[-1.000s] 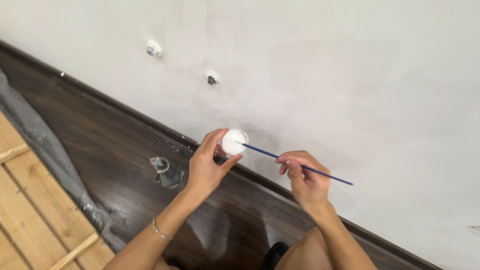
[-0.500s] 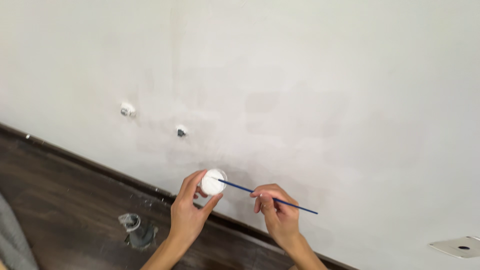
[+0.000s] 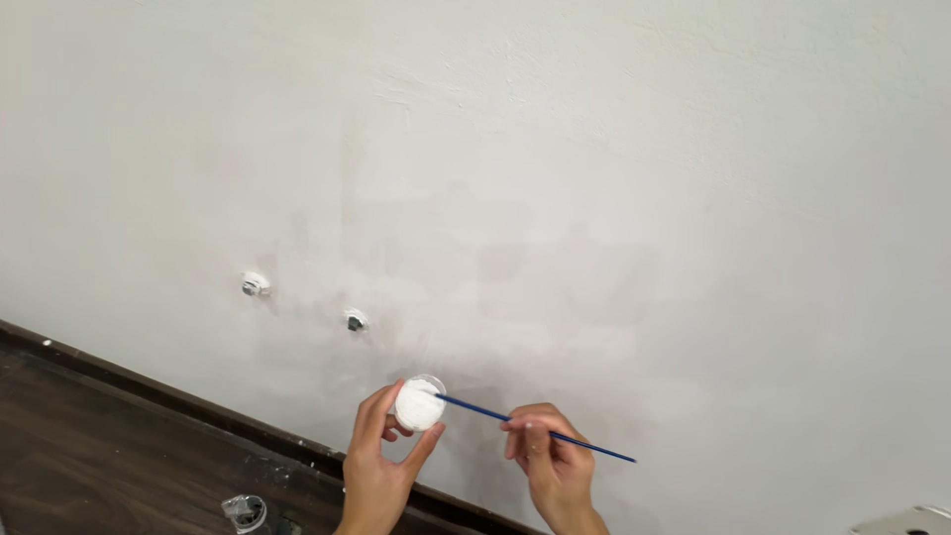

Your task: The person uses a small brush to apply white filler paste from a small container onto several small holes in a white wall. The person repeatedly dips the brush into the container and carefully fills each hole, smoothing the surface around the openings.

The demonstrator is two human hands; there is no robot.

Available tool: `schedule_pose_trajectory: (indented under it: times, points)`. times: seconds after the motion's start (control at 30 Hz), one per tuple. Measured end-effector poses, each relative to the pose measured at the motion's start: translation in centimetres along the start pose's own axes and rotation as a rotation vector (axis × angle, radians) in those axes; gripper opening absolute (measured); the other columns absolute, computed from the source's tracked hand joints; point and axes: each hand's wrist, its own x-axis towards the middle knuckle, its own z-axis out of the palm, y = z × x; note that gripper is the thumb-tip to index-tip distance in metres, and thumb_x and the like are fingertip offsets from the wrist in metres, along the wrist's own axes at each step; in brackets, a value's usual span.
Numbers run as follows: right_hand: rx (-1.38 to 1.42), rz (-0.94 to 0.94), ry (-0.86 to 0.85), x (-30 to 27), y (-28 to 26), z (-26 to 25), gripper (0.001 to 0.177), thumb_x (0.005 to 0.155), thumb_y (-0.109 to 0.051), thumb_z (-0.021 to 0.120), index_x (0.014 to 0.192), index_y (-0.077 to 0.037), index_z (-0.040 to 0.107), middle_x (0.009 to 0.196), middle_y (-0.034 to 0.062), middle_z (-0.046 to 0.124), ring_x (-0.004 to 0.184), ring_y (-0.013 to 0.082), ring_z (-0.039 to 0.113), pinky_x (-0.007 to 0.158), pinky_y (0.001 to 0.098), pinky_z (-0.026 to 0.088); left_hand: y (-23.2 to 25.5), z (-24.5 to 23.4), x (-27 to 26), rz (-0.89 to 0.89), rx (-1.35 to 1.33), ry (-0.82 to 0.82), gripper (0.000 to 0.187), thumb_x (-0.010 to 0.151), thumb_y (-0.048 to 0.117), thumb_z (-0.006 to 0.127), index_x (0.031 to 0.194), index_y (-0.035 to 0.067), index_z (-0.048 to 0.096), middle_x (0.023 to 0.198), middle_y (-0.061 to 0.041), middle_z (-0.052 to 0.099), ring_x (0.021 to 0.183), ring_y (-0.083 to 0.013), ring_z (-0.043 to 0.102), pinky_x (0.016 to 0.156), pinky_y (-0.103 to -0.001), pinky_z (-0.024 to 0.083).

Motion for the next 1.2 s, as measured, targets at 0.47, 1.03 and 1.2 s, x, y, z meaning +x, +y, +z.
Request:
schedule_pose_trajectory:
  times: [0.47, 1.03, 1.2]
  points:
    - [0.084, -0.093, 0.105, 0.7, 1.5, -0.7, 0.032, 0.117, -0.020, 0.056, 0.108, 0.007, 0.072, 0.099, 0.0243, 0.076, 0.066, 0.0209, 0.070, 0.045, 0.0294, 0.051, 1.9, -0.6, 1.3, 0.000, -0.025, 0.007, 0.083, 0.078, 0.026, 0.099, 0.153, 0.014, 0.065, 0.133, -0.002, 0.070, 0.092, -0.0140, 0.072, 0.081, -0.033, 0.057]
    - [-0.098, -0.280, 0.053, 8.6, -8.6, -1.4, 0.029, 0.116, -0.019, 0.061, 0.111, 0.006, 0.074, 0.099, 0.0228, 0.079, 0.072, 0.0220, 0.076, 0.049, 0.0285, 0.056, 10.6, -3.7, 7.0, 0.159, -0.084, 0.007, 0.075, 0.079, 0.030, 0.099, 0.145, 0.013, 0.069, 0.130, -0.001, 0.076, 0.091, -0.0145, 0.072, 0.083, -0.033, 0.057]
    - [-0.222, -0.285, 0.060, 11.1, -14.5, -1.2, 0.028, 0.114, -0.019, 0.064, 0.116, 0.005, 0.077, 0.104, 0.0233, 0.081, 0.072, 0.0202, 0.077, 0.051, 0.0276, 0.057, 14.3, -5.2, 10.4, 0.161, -0.136, -0.028, 0.073, 0.080, 0.031, 0.099, 0.144, 0.012, 0.070, 0.130, -0.002, 0.076, 0.091, -0.0141, 0.073, 0.084, -0.033, 0.057]
